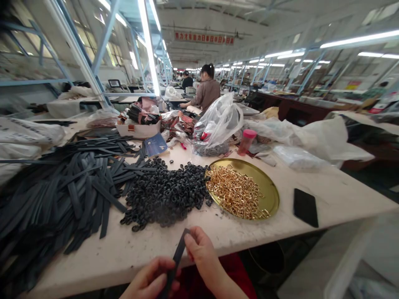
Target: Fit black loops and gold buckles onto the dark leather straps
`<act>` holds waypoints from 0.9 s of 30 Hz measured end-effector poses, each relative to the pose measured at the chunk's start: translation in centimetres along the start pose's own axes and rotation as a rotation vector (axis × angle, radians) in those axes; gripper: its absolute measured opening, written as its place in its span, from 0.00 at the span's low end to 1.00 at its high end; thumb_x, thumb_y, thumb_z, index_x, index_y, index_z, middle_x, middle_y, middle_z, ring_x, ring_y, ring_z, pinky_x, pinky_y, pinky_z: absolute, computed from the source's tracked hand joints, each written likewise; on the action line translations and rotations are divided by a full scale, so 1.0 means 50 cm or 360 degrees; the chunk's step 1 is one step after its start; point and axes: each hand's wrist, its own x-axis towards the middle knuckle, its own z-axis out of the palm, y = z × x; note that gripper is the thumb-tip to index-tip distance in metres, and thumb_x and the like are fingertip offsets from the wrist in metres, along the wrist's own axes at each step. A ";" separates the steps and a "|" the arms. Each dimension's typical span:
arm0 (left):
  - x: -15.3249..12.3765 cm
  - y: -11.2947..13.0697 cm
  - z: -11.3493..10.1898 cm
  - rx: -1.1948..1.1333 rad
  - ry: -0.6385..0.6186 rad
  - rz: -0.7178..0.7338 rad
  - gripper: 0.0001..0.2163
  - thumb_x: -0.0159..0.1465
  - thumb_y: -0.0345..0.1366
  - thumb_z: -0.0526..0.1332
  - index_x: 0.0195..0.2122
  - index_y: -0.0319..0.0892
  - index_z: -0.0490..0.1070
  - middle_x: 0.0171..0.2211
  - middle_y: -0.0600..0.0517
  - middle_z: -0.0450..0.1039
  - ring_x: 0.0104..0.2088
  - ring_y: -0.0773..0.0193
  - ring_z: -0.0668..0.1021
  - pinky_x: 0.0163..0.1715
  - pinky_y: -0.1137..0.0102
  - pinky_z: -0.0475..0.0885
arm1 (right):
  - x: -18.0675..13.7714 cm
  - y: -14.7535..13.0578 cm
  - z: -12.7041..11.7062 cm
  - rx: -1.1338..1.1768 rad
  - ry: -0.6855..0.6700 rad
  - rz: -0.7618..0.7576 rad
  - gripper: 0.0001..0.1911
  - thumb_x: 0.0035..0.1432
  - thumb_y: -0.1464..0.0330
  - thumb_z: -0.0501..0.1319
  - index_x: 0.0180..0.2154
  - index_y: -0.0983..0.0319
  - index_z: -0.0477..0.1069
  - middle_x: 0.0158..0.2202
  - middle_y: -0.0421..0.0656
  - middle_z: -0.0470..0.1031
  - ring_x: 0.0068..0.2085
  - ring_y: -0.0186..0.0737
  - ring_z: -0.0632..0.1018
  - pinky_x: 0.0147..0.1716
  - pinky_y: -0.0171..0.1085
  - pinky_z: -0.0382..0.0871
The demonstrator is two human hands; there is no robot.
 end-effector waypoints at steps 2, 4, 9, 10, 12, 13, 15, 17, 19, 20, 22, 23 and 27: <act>0.037 0.017 0.043 -0.0308 0.0235 -0.0166 0.10 0.61 0.39 0.55 0.40 0.42 0.57 0.33 0.50 0.72 0.29 0.68 0.76 0.28 0.75 0.70 | 0.006 0.006 -0.031 -0.0035 -0.0048 0.0029 0.19 0.51 0.52 0.56 0.30 0.62 0.59 0.16 0.30 0.55 0.18 0.26 0.56 0.18 0.29 0.49; 0.074 0.036 0.082 -0.0519 0.0441 -0.0316 0.17 0.58 0.37 0.60 0.45 0.41 0.54 0.30 0.51 0.71 0.27 0.68 0.75 0.26 0.77 0.69 | 0.023 0.001 -0.077 -0.0194 -0.0019 -0.0023 0.19 0.53 0.51 0.52 0.30 0.62 0.60 0.17 0.33 0.59 0.18 0.29 0.60 0.19 0.31 0.54; 0.145 0.070 0.135 -0.0667 0.0591 -0.0534 0.20 0.58 0.31 0.59 0.50 0.36 0.56 0.34 0.46 0.70 0.29 0.68 0.75 0.26 0.78 0.69 | 0.110 -0.044 -0.214 -0.1437 0.0369 -0.0585 0.13 0.59 0.61 0.49 0.38 0.62 0.66 0.34 0.44 0.71 0.36 0.41 0.72 0.37 0.39 0.63; 0.157 0.072 0.139 -0.0697 0.0619 -0.0575 0.18 0.59 0.30 0.58 0.50 0.36 0.57 0.35 0.46 0.70 0.30 0.68 0.75 0.25 0.78 0.69 | 0.130 -0.051 -0.231 -0.1699 0.0378 -0.0644 0.12 0.60 0.64 0.49 0.39 0.62 0.66 0.36 0.45 0.71 0.38 0.42 0.72 0.38 0.39 0.62; 0.180 0.073 0.143 -0.0752 0.0668 -0.0647 0.17 0.59 0.28 0.57 0.49 0.36 0.58 0.37 0.45 0.69 0.30 0.68 0.75 0.25 0.78 0.69 | 0.166 -0.058 -0.247 -0.2130 0.0354 -0.0665 0.11 0.60 0.66 0.49 0.39 0.62 0.67 0.37 0.46 0.71 0.38 0.44 0.73 0.36 0.40 0.62; 0.192 0.072 0.144 -0.0772 0.0685 -0.0679 0.17 0.59 0.27 0.57 0.49 0.36 0.59 0.37 0.45 0.69 0.30 0.68 0.75 0.24 0.78 0.69 | 0.181 -0.058 -0.249 -0.2296 0.0337 -0.0653 0.11 0.60 0.66 0.50 0.39 0.61 0.68 0.37 0.46 0.72 0.37 0.45 0.73 0.35 0.40 0.62; 0.215 0.069 0.144 -0.0791 0.0715 -0.0745 0.16 0.59 0.26 0.56 0.49 0.36 0.59 0.39 0.44 0.68 0.31 0.68 0.74 0.25 0.78 0.70 | 0.201 -0.052 -0.247 -0.2517 0.0301 -0.0632 0.10 0.60 0.66 0.51 0.37 0.61 0.68 0.35 0.46 0.72 0.35 0.45 0.73 0.32 0.40 0.61; 0.237 0.066 0.143 -0.0800 0.0738 -0.0812 0.16 0.58 0.26 0.56 0.49 0.35 0.60 0.39 0.44 0.67 0.32 0.67 0.74 0.25 0.78 0.70 | 0.211 -0.045 -0.247 -0.2601 0.0245 -0.0641 0.09 0.60 0.67 0.51 0.37 0.60 0.68 0.33 0.45 0.71 0.35 0.46 0.73 0.32 0.41 0.60; 0.255 0.061 0.141 -0.0814 0.0738 -0.0855 0.17 0.57 0.25 0.56 0.48 0.36 0.60 0.38 0.46 0.67 0.32 0.67 0.74 0.25 0.77 0.70 | 0.215 -0.041 -0.250 -0.2598 0.0184 -0.0637 0.07 0.59 0.68 0.52 0.36 0.60 0.68 0.33 0.45 0.71 0.35 0.46 0.72 0.33 0.41 0.60; 0.262 0.059 0.140 -0.0819 0.0718 -0.0872 0.17 0.56 0.26 0.57 0.48 0.36 0.60 0.36 0.47 0.66 0.31 0.68 0.74 0.25 0.77 0.69 | 0.215 -0.042 -0.252 -0.2578 0.0160 -0.0623 0.06 0.58 0.69 0.53 0.35 0.60 0.68 0.33 0.45 0.71 0.36 0.46 0.72 0.33 0.41 0.60; 0.273 0.056 0.140 -0.0802 0.0663 -0.0902 0.18 0.55 0.26 0.57 0.48 0.37 0.60 0.33 0.51 0.65 0.28 0.69 0.73 0.23 0.78 0.68 | 0.213 -0.046 -0.258 -0.2470 0.0128 -0.0616 0.05 0.57 0.70 0.54 0.33 0.61 0.68 0.35 0.45 0.71 0.36 0.46 0.72 0.34 0.42 0.61; 0.276 0.056 0.141 -0.0752 0.0634 -0.0904 0.19 0.54 0.27 0.56 0.48 0.38 0.60 0.32 0.52 0.64 0.27 0.70 0.72 0.22 0.78 0.66 | 0.209 -0.049 -0.261 -0.2359 0.0122 -0.0630 0.04 0.57 0.71 0.54 0.33 0.62 0.67 0.36 0.45 0.71 0.37 0.46 0.71 0.35 0.42 0.61; 0.281 0.073 0.146 -0.0107 0.0533 -0.0685 0.15 0.58 0.37 0.52 0.45 0.38 0.62 0.31 0.53 0.64 0.22 0.71 0.66 0.21 0.75 0.60 | 0.174 -0.055 -0.273 -0.1477 0.0113 -0.0582 0.04 0.56 0.70 0.55 0.30 0.62 0.66 0.33 0.43 0.70 0.36 0.41 0.71 0.36 0.39 0.63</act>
